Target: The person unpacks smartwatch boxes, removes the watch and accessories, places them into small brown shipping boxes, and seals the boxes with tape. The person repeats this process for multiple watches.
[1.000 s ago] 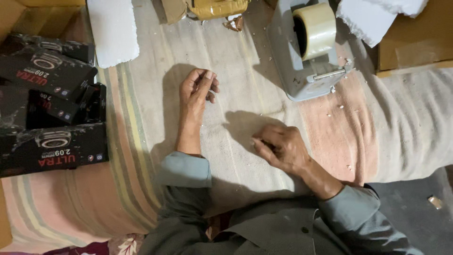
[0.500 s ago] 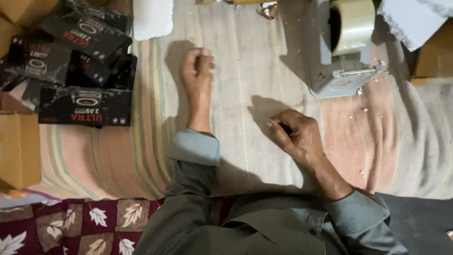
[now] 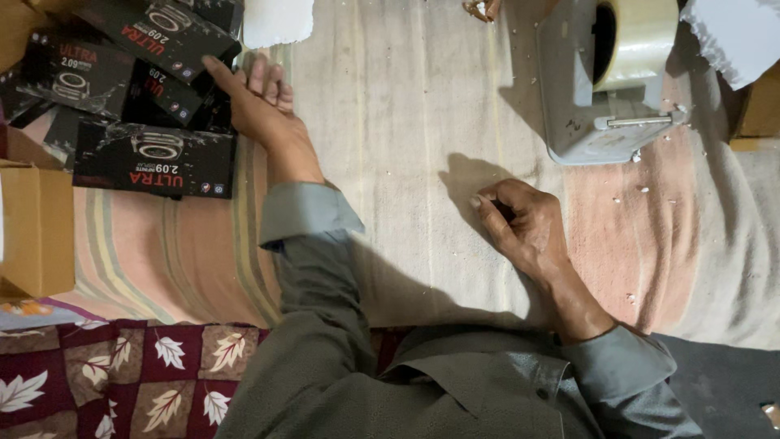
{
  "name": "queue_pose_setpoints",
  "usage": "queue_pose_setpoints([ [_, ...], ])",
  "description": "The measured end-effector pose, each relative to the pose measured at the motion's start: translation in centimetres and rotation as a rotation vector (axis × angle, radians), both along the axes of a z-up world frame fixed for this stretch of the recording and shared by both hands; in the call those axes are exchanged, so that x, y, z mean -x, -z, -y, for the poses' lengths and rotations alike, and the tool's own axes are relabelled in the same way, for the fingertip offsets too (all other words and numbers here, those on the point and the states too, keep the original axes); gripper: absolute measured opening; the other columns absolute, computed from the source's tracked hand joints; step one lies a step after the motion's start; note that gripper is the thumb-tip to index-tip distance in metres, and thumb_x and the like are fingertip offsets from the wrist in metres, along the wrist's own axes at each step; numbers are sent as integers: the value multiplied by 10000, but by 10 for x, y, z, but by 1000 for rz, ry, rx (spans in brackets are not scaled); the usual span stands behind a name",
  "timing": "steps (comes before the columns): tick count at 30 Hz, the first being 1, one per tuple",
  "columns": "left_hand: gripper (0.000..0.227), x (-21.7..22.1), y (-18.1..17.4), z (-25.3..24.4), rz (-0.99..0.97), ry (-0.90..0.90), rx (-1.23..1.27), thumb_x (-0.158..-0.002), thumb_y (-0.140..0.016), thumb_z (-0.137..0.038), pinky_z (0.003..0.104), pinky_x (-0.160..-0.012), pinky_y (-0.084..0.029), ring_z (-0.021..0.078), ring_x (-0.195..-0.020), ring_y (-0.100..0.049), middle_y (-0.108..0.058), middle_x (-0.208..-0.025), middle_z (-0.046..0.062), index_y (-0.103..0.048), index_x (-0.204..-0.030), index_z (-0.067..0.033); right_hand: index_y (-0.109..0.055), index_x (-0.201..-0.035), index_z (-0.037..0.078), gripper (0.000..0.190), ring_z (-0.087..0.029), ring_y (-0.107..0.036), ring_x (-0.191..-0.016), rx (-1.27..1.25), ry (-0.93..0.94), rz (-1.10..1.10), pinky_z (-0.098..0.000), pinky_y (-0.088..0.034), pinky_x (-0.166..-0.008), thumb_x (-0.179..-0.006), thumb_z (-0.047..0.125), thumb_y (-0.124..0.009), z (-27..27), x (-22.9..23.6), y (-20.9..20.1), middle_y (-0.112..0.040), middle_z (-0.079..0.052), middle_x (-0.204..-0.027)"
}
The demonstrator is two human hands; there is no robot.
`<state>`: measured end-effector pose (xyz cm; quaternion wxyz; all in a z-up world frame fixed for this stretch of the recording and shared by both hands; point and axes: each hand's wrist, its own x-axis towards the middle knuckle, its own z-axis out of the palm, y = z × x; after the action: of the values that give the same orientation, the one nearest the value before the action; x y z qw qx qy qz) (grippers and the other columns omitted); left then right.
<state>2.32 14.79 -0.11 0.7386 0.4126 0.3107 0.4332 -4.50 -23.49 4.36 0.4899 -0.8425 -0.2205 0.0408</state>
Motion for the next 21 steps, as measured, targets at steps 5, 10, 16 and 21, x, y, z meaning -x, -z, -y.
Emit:
queue_pose_setpoints([
  [5, 712, -21, 13, -42, -45, -80, 189, -810, -645, -649, 229, -430, -496, 164, -620, -721, -761, -780, 139, -660, -969, 45, -737, -925, -19, 187, -145, -632, -630, -22, 0, -7, -294, -494, -529, -946, 166, -726, 2, -1, -2, -731, -119, -857],
  [10, 533, -26, 41, -61, 216, 75, 193, -886, -730, -588, 187, -422, -398, 50, -524, -536, -578, -639, -19, -597, -785, -82, -742, -917, -12, 187, -154, -631, -641, -20, -2, -23, -304, -496, -551, -947, 171, -730, 1, 0, -6, -731, -118, -838],
  [16, 474, -34, 58, -78, 407, 95, 456, -848, -704, -549, 183, -392, -344, 45, -458, -496, -571, -594, -36, -640, -742, -92, -738, -944, -19, 186, -153, -640, -643, -33, -12, -10, -301, -500, -539, -944, 165, -717, 3, 0, -5, -727, -122, -866],
  [21, 373, -22, 25, -45, 492, 127, 366, -969, -677, -448, 216, -436, -367, 53, -518, -518, -548, -644, -55, -569, -832, -117, -733, -947, -18, 207, -140, -626, -637, -44, -9, 8, -297, -495, -540, -968, 187, -713, 4, 2, 2, -725, -115, -855],
])
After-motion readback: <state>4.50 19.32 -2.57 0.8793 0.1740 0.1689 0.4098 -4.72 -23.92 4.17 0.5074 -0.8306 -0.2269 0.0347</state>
